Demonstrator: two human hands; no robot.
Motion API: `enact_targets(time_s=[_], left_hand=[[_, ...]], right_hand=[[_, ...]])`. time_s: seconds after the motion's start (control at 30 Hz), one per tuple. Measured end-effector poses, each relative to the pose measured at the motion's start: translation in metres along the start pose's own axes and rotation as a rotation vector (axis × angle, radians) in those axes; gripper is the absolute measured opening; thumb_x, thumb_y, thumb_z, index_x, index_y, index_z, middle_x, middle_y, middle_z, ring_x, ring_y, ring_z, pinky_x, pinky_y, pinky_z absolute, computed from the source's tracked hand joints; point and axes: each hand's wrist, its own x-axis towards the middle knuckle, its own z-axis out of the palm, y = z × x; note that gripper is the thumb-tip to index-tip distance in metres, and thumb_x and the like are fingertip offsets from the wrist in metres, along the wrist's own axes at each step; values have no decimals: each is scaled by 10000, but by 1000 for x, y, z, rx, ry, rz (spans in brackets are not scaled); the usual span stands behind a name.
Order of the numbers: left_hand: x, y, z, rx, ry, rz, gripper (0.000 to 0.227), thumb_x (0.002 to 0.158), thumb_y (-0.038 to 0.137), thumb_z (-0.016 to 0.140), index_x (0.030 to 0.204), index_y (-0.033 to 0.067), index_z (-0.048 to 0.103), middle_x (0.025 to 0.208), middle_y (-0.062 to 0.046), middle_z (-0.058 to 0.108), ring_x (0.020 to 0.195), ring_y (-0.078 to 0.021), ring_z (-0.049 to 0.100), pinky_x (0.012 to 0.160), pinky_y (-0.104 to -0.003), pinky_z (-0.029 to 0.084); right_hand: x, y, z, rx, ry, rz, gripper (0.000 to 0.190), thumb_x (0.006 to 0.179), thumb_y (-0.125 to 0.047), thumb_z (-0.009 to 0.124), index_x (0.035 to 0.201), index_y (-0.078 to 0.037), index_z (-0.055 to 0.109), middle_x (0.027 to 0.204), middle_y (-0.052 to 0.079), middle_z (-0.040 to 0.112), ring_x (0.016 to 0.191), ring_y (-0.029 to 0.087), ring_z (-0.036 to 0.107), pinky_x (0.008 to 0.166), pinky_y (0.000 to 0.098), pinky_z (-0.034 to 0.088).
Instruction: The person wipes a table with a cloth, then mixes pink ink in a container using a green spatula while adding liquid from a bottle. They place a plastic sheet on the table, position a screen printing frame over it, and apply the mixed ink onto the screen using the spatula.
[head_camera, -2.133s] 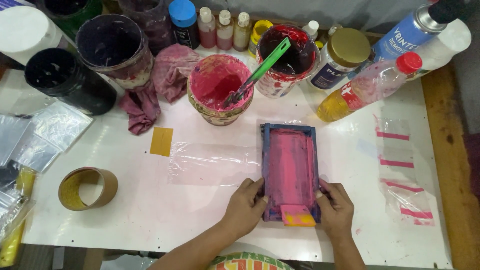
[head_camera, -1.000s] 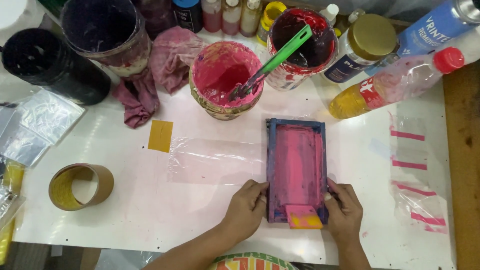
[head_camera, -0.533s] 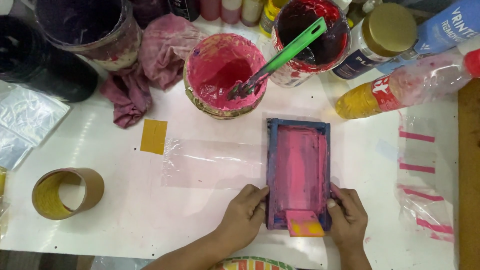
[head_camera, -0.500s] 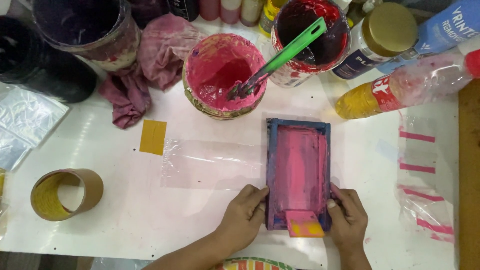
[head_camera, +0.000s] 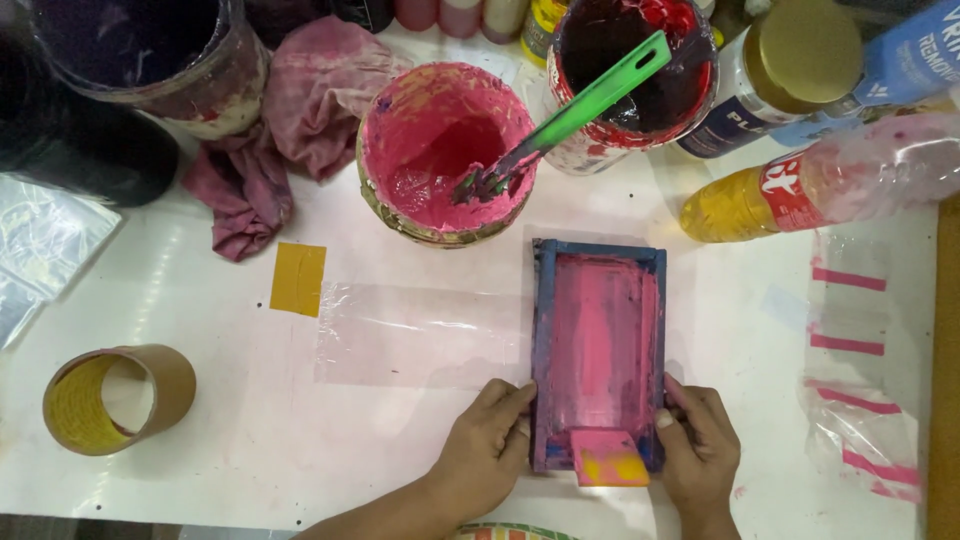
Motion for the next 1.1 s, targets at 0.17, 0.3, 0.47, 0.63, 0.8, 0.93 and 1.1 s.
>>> enact_targets(time_s=[0.17,0.3,0.47,0.63,0.8,0.93,1.1], left_hand=[[1,0,0,37,16,35,462,981,50,485,1436,-12,541,1049,-75,546,933,-205,641,910,-294,578],[1,-3,2,33,42,78,455,983,35,489,1432,-29,535,1050,-92,536,908,-219,646,886,-304,597],[1,-3,2,47,40,72,477,969,22,496,1438,-62,512,1074,-93,538,948,-217,646,914,-292,584],[3,1,1,29,24,38,492,968,22,494,1457,-29,510,1066,-80,530,934,-202,639,926,-279,581],[2,-4,3,46,34,21,494,960,44,505,1447,-37,517,1095,-83,539,941,-203,652,912,-279,575],[2,-3,3,46,34,32,498,960,36,511,1453,-34,512,1080,-77,525,864,-188,628,817,-274,586],[1,-3,4,70,10,-77,533,973,138,561,1478,-16,486,1110,-45,523,861,-157,621,822,-261,586]], right_hand=[[0,-2,1,-21,5,10,422,906,-54,642,1321,15,683,1044,100,621,849,154,592,734,246,475],[-1,1,2,-14,10,18,417,905,-69,663,1316,-3,691,1037,88,622,850,147,590,705,236,460],[1,-3,2,-20,5,21,429,903,-41,647,1328,-1,683,1031,84,610,841,152,584,688,240,457],[3,-6,4,3,7,2,430,902,-40,652,1329,10,677,1000,82,588,825,151,569,683,242,451],[2,-3,3,-32,0,-2,433,909,-67,657,1337,-1,676,1024,84,595,816,150,572,672,244,458],[2,0,4,-9,-5,-5,443,905,-59,664,1343,9,668,1020,87,588,816,152,578,678,242,475],[3,0,4,-53,2,-69,436,918,-87,658,1343,8,663,1012,96,602,798,151,577,672,245,475]])
